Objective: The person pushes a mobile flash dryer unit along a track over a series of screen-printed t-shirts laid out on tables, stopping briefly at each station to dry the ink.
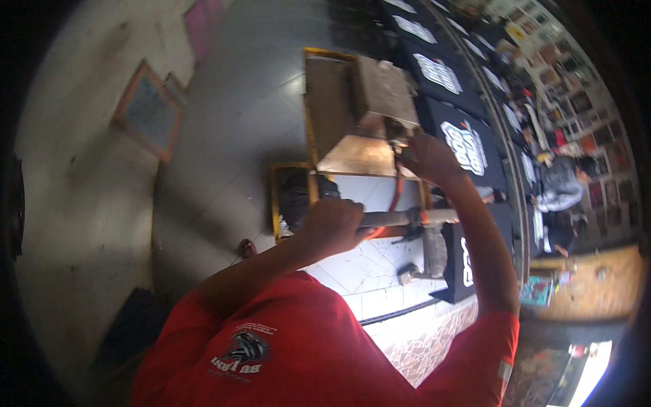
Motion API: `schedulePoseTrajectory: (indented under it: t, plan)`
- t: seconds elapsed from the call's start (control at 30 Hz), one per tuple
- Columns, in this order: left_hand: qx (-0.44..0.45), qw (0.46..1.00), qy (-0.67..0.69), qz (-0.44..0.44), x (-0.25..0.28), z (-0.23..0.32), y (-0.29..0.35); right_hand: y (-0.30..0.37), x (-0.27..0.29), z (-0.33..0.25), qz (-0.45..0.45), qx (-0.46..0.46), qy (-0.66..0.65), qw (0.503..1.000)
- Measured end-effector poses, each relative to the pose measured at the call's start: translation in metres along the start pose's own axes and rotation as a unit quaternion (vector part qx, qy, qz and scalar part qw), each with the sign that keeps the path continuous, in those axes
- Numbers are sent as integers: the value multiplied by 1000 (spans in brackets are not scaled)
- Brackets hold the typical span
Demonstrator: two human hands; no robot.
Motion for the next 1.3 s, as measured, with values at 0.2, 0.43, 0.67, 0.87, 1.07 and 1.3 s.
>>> schedulePoseTrajectory:
  t: [0.2,0.43,0.67,0.87,1.07,1.3]
  plan:
    - [5,1000,-15,-9,-9,-6,4,2,-9,-7,1,-69,-18,997]
    - [47,999,-4,-4,-10,-3,6,92,0,50,176,-155,-163,958]
    - [51,995,-64,53,-6,8,8,160,-101,111,146,-124,-203,960]
    - [129,980,-153,-18,-7,18,21,149,-82,88,222,-11,-184,957]
    - [235,947,-217,-18,-18,62,65,141,-78,67,201,68,-197,957]
    - [361,908,-209,40,-15,124,138,136,-72,10,193,188,-158,950]
Point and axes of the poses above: each hand's wrist, its own y-axis away from the middle knuckle, its own x-axis out of the back of the hand, z = x × y, the point moved 8 cm from there along -y, towards the middle knuckle, and after that the axes turned 1 degree about -x, right-handed, at the moved point
